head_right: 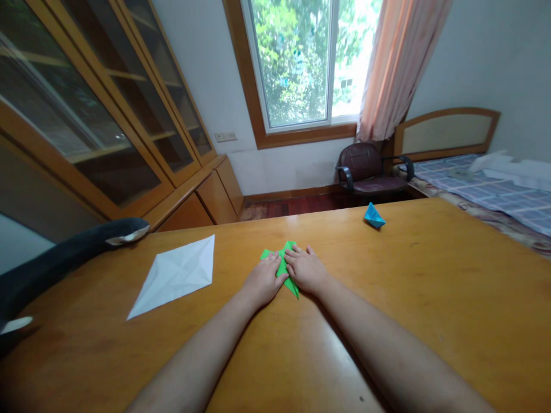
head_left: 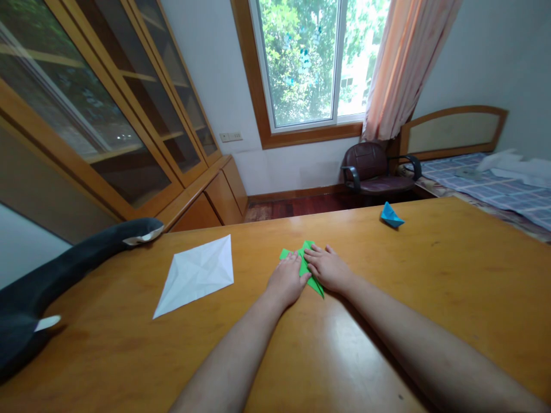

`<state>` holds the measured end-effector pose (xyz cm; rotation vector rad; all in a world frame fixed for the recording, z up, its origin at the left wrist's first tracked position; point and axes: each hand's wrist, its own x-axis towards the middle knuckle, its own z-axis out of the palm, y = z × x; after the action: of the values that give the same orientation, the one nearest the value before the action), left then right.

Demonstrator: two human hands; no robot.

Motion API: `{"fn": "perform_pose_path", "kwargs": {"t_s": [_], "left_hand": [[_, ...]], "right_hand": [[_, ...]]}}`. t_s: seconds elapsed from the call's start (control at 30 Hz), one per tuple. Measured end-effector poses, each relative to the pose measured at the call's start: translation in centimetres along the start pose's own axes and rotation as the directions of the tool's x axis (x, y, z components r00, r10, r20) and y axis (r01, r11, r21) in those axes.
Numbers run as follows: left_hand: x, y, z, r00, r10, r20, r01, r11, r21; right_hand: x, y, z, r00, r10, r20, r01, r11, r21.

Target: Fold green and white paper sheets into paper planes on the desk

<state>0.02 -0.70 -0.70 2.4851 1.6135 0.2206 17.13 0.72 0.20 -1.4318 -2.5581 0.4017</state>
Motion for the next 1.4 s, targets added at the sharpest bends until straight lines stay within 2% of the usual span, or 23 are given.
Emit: {"fn": "perform_pose_path", "kwargs": {"t_s": [0.6,0.93,1.4], "left_hand": [[-0.04,-0.11,0.02,1.0,0.021,-0.01,-0.022,1.0,-0.003],[-0.16,0.04,-0.41,0.999,0.009,-0.034,-0.011,0.996,-0.085],[-0.75,0.28,-0.54,0.998,0.044,-0.055,-0.05,0.992,-0.117]], "right_hand": [[0.11,-0.03,0.02,0.999,0.009,0.034,-0.009,1.0,0.001],[0.16,0.01,0.02,0.999,0.013,0.036,-0.013,1.0,0.018],[0.18,0.41,0.27,0.999,-0.002,0.041,0.002,1.0,0.005]]}}
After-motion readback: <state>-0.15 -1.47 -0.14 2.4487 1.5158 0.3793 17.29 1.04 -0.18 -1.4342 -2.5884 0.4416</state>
